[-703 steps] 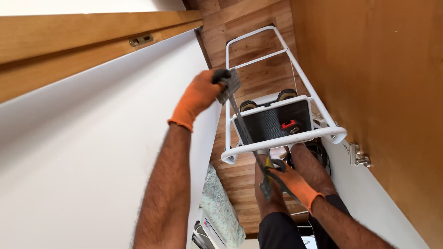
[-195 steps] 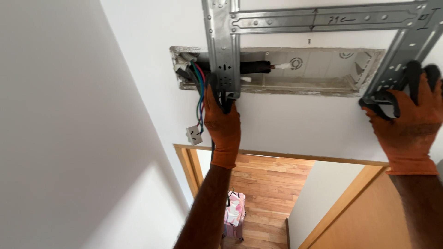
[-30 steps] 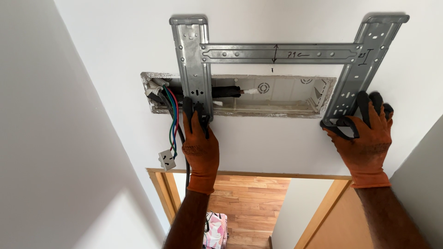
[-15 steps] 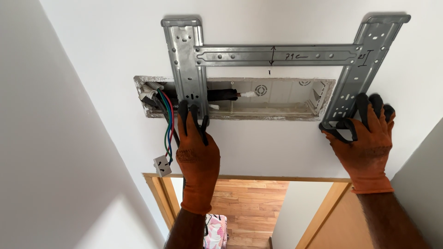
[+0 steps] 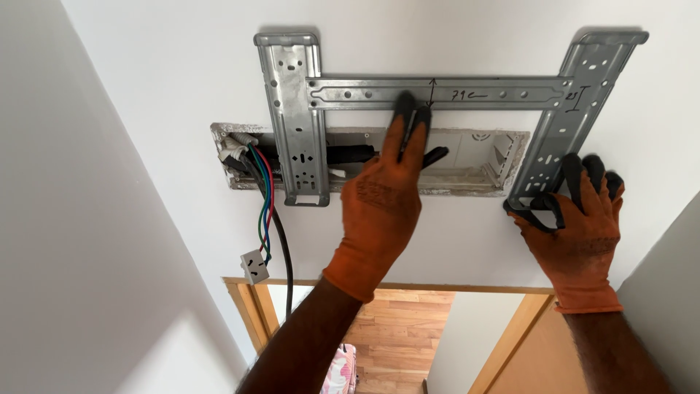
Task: Leveling a metal mounting bracket against a wall and marking the drill holes with a marker.
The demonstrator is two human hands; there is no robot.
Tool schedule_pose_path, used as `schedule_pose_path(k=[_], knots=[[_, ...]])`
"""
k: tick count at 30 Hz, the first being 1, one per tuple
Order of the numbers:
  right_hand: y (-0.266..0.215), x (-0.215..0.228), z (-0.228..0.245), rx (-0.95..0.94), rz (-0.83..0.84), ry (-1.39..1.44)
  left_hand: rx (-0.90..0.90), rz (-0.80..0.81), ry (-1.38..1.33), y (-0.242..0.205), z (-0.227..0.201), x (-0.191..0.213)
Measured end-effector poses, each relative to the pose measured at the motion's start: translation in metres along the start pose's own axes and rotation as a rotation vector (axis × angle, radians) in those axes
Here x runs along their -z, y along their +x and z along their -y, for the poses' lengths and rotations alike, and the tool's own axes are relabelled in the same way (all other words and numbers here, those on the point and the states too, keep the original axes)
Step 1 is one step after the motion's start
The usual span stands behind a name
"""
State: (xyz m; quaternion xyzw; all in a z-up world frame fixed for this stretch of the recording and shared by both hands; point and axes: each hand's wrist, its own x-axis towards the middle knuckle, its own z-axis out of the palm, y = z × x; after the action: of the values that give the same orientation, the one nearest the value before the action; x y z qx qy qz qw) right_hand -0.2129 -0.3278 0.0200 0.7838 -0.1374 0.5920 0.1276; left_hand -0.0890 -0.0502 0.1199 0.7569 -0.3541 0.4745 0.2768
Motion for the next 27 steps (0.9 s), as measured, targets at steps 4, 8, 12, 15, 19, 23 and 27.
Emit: schedule_pose_path(k=[4,8,12,15,19,23,27], knots=[[0.003,0.002,0.004,0.018,-0.016,0.003,-0.002,0.129,0.043,0.005,-0.005,-0.008],[-0.001,-0.004,-0.001,0.041,-0.064,0.013,-0.037,0.133,0.164,0.005,-0.004,-0.018],[0.011,0.007,0.008,0.109,-0.089,0.02,-0.076,0.088,0.119,0.008,-0.003,-0.014],[0.01,0.007,0.012,0.032,-0.06,0.074,-0.094,0.104,0.181,0.008,-0.003,-0.018],[0.01,0.018,0.022,-0.007,0.028,0.128,-0.123,0.122,0.307,0.008,-0.003,-0.022],[0.0,0.041,0.045,0.008,-0.045,0.154,-0.124,0.134,0.415,0.012,-0.013,-0.013],[-0.041,0.084,0.105,-0.162,-0.091,0.292,-0.126,0.128,0.42,0.012,-0.01,-0.017]])
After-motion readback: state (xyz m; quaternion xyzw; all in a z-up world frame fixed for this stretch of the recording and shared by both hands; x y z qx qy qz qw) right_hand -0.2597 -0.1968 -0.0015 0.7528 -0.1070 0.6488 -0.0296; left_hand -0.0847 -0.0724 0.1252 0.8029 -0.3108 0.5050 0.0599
